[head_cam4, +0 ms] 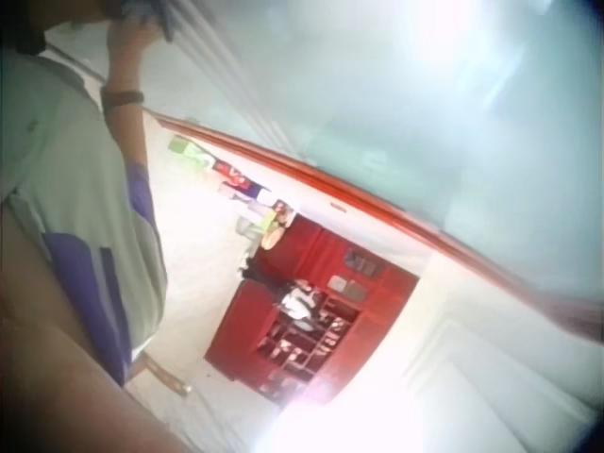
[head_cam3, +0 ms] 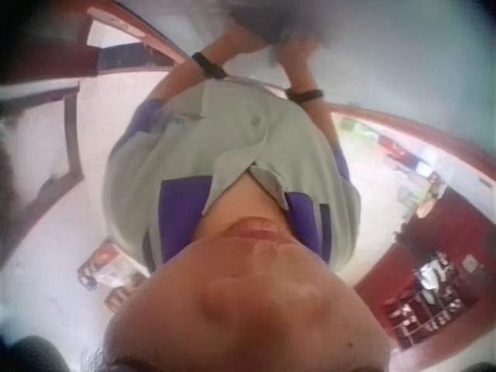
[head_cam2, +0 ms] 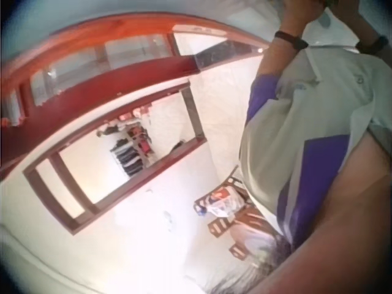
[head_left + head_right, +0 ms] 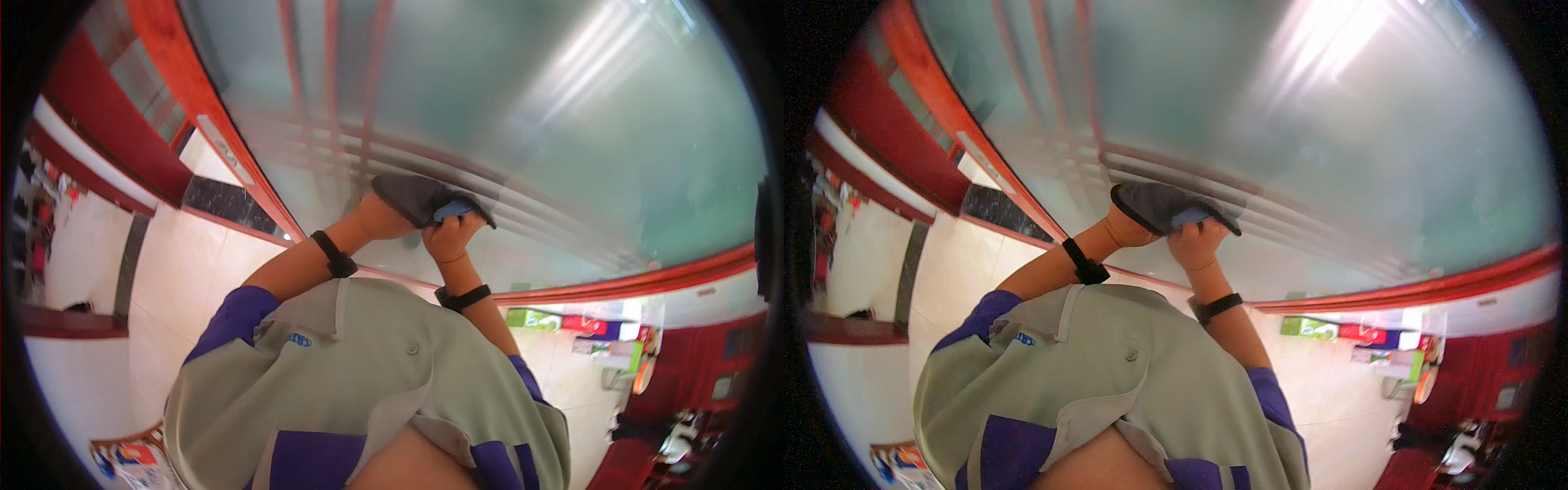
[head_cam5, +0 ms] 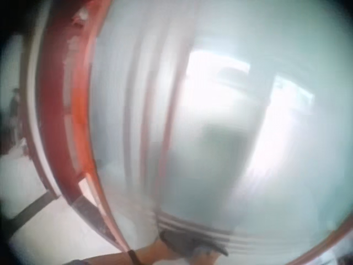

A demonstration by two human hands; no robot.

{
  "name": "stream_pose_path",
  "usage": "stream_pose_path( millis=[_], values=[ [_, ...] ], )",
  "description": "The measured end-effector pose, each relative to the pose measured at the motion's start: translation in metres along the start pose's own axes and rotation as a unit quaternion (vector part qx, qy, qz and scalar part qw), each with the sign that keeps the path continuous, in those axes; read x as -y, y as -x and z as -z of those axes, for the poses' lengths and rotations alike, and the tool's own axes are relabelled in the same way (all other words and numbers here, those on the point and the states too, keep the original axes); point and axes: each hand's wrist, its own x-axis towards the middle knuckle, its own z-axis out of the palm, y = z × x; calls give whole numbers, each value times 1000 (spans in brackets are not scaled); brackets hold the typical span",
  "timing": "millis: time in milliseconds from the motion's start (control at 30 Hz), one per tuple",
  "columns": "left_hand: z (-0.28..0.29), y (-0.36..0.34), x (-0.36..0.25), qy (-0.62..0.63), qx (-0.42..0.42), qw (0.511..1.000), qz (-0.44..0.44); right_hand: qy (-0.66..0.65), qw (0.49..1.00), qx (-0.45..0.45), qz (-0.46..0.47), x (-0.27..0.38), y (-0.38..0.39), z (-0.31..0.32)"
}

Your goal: The person wipes a red wooden cabinet with frosted glass doors using a blue cloth. They clean the glass panels, wooden frame, and interior shelves, moving the cloth across different surfaces in a systematic manner.

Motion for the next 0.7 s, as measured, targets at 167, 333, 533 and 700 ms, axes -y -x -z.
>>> stream_pose_path(
  millis=[167,333,533,700],
  values=[
    [-18,46,34,52,140,986,71,-15,998,61,-5,4,24,-6],
    [4,58,50,-180,38,967,-175,-38,993,100,-46,22,-9,9],
    [69,11,48,-221,-121,966,-55,-61,995,35,70,57,-127,11],
    [110,11,67,-220,-286,932,43,-49,990,47,124,97,-187,-15]
  ],
)
